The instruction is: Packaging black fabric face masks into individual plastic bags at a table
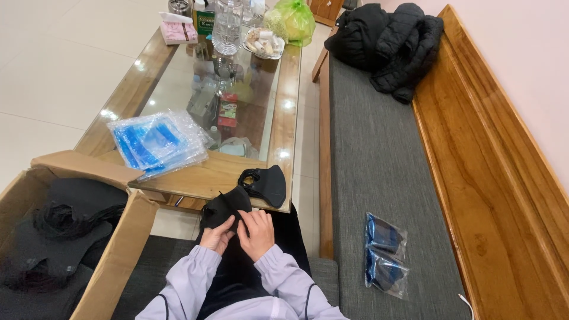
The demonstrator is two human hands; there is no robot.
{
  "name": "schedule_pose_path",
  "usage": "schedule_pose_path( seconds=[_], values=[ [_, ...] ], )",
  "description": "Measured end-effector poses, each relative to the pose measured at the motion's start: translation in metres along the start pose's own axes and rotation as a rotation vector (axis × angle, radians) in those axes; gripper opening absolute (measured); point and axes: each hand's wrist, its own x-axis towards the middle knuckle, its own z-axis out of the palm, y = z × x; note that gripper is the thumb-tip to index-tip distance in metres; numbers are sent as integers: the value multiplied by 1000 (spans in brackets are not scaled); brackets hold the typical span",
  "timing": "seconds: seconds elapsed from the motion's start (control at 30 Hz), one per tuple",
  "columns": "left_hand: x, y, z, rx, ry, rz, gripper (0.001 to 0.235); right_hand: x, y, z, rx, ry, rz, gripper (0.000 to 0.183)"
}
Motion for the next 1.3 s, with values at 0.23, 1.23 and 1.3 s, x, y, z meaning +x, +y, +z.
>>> schedule_pose_path(
  seconds=[0.23,1.23,1.3],
  values=[
    [6,-8,-5,95,26,-57,88,-9,15,10,55,3,39,20],
    [-42,40,39,-146,-1,-16,44,-9,164,54,498,78,1098,45],
    [-43,41,41,-139,-7,-6,47,-5,158,46,385,-7,1086,49]
  ],
)
